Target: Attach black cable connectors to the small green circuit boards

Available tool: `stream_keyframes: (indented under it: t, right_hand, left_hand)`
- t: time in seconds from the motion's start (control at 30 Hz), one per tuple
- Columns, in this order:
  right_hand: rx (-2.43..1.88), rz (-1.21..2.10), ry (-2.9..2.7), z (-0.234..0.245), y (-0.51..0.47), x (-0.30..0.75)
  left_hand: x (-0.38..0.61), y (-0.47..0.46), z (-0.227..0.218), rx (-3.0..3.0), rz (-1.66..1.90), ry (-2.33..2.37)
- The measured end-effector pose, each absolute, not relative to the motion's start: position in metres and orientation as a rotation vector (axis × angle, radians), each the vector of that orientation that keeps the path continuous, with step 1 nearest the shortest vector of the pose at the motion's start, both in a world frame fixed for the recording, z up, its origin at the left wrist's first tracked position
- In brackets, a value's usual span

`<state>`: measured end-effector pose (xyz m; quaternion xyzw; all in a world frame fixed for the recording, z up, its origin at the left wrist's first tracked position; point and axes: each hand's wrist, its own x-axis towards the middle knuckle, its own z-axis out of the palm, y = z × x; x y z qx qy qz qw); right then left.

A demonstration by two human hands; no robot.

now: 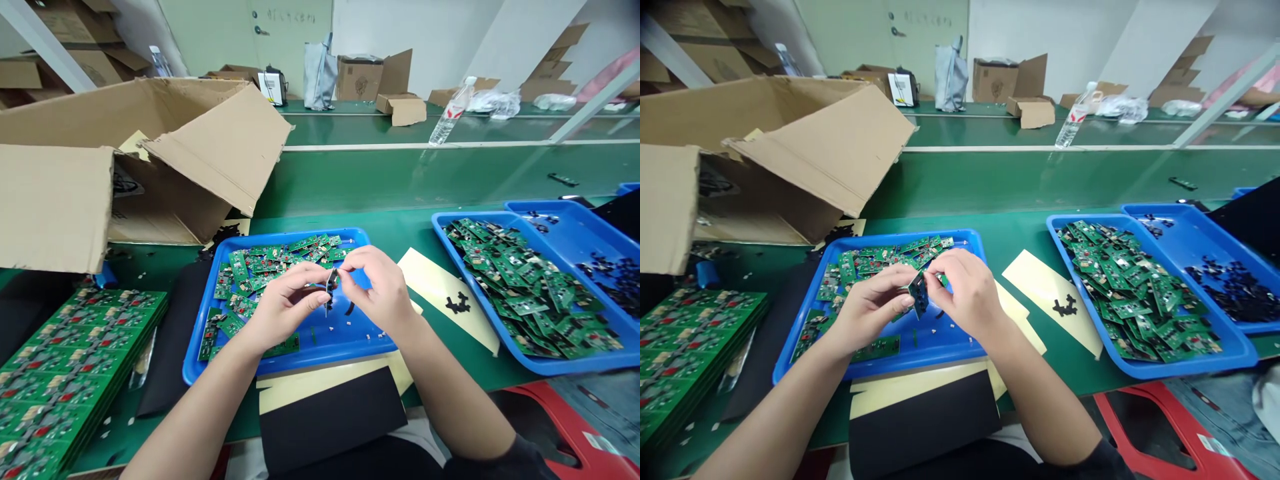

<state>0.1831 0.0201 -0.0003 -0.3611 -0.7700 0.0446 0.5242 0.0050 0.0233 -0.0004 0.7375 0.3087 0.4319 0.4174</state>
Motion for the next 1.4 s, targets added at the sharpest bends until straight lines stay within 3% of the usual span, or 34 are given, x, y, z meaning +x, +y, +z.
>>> stream_keyframes:
  t: [0.37,0.73,0.93,1.4]
  right_hand:
    - [-0.788,-0.223,-1.894,-0.006,0.025,0.181]
    - [-0.858,0.351,-1.746,0.003,0.022,0.195]
    - [-0.892,0.249,-1.920,0.003,0.023,0.197]
    - [-0.783,0.300,-1.967,0.007,0.020,0.195]
  left_hand:
    - [0.004,0.025,0.008,1.420,0.763,0.774]
    - [0.005,0.023,-0.003,1.869,1.010,0.831]
    - [0.003,0.025,-0.005,2.189,1.184,0.875]
    - [0.003,0.026,-0.004,2.297,1.324,0.929]
